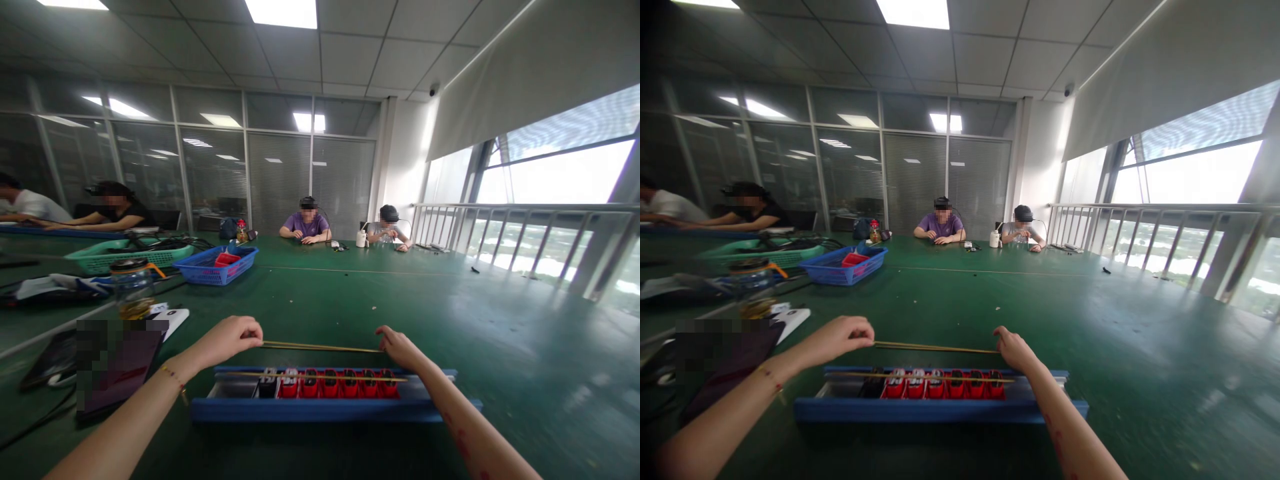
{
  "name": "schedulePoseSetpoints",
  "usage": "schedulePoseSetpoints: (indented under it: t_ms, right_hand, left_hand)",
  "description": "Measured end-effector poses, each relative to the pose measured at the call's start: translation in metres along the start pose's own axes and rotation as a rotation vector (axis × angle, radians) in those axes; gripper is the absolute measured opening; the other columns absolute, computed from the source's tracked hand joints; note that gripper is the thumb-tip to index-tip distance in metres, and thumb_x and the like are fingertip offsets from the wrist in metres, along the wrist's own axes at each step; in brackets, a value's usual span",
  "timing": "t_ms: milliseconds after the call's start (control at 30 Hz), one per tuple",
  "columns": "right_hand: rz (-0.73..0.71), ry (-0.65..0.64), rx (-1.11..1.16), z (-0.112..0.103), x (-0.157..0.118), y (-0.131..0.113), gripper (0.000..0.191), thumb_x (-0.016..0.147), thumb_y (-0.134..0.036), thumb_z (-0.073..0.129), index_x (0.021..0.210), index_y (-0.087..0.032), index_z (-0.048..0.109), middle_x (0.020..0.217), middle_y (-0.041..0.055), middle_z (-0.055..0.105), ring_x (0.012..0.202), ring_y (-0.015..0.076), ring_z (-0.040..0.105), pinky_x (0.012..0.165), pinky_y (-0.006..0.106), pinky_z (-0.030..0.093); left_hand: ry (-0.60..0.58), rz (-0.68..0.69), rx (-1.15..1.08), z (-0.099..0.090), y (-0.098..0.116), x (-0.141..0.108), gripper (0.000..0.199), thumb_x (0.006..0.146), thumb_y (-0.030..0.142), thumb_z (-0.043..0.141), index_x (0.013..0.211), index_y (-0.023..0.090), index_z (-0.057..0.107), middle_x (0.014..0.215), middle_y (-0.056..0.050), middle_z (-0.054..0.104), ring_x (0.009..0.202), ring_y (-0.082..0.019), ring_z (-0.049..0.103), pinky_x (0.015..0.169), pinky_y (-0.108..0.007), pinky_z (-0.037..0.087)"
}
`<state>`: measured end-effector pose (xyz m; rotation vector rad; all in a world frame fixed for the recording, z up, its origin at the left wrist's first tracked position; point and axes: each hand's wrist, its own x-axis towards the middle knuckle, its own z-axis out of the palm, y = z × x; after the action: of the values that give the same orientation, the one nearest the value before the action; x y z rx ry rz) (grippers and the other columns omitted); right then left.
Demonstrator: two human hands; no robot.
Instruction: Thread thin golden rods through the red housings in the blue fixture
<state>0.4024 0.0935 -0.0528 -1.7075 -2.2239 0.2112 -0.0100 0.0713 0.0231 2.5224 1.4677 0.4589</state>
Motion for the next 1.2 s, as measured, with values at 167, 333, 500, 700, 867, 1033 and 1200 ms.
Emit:
schedulePoseSetpoints:
  t_ms: [167,333,500,700,867,1033,1200]
  right_hand:
    - [-0.052,-0.037,0.003,-0.001,-0.001,-0.005,0.03,0.079,-0.038,0.046,0.099,-0.021,0.06,0.086,0.0041,0.066,0.078,0.0169,0.06,0.068,0.023,0.043]
    - [-0.099,-0.081,-0.017,0.0,0.002,-0.006,0.025,0.066,-0.038,0.061,0.086,-0.024,0.067,0.085,0.0025,0.065,0.076,0.0173,0.059,0.066,0.023,0.043]
    - [-0.123,-0.077,-0.045,0.001,0.003,-0.006,0.019,0.07,-0.023,0.053,0.082,-0.025,0.068,0.083,0.0013,0.066,0.075,0.0155,0.059,0.067,0.022,0.042]
    - [-0.13,-0.063,-0.061,0.0,0.002,-0.007,0.023,0.071,-0.018,0.049,0.082,-0.025,0.068,0.082,0.0008,0.066,0.076,0.0148,0.059,0.067,0.02,0.042]
    - [-0.121,-0.053,-0.069,0.0,0.002,-0.006,0.025,0.072,-0.017,0.047,0.082,-0.024,0.068,0.084,0.0015,0.066,0.076,0.0149,0.059,0.067,0.02,0.042]
    - [-0.118,-0.054,-0.069,-0.001,0.001,-0.007,0.025,0.072,-0.016,0.046,0.082,-0.024,0.068,0.084,0.0012,0.066,0.077,0.0151,0.059,0.067,0.021,0.042]
    - [-0.11,-0.054,-0.063,-0.003,0.0,-0.01,0.026,0.072,-0.015,0.046,0.082,-0.024,0.068,0.086,0.0019,0.066,0.077,0.0156,0.059,0.068,0.021,0.043]
  left_hand:
    - [-0.128,-0.025,-0.039,0.025,-0.012,0.017,0.024,0.072,0.04,0.051,0.072,0.02,0.065,0.071,0.001,0.065,0.065,-0.014,0.058,0.056,-0.02,0.037]
    - [-0.147,-0.047,-0.032,0.045,-0.021,0.032,0.018,0.068,0.037,0.056,0.07,0.02,0.063,0.068,0.001,0.066,0.063,-0.014,0.059,0.055,-0.02,0.038]
    - [-0.154,-0.068,-0.029,0.057,-0.026,0.042,0.018,0.065,0.036,0.058,0.073,0.02,0.062,0.068,0.001,0.066,0.062,-0.015,0.06,0.056,-0.021,0.039]
    - [-0.154,-0.069,-0.054,0.054,-0.018,0.039,0.02,0.068,0.038,0.054,0.073,0.02,0.062,0.072,-0.001,0.066,0.067,-0.015,0.06,0.059,-0.021,0.039]
    - [-0.136,-0.043,-0.1,0.032,0.007,0.019,0.034,0.076,0.048,0.042,0.079,0.021,0.062,0.079,-0.001,0.066,0.071,-0.015,0.058,0.06,-0.02,0.037]
    - [-0.172,-0.03,-0.073,0.006,0.034,-0.017,0.04,0.074,0.056,0.043,0.075,0.022,0.063,0.07,0.002,0.063,0.061,-0.014,0.054,0.051,-0.02,0.03]
    - [-0.162,-0.042,-0.052,0.002,0.041,-0.037,0.022,0.071,0.043,0.052,0.077,0.024,0.061,0.067,0.004,0.062,0.063,-0.013,0.055,0.053,-0.02,0.031]
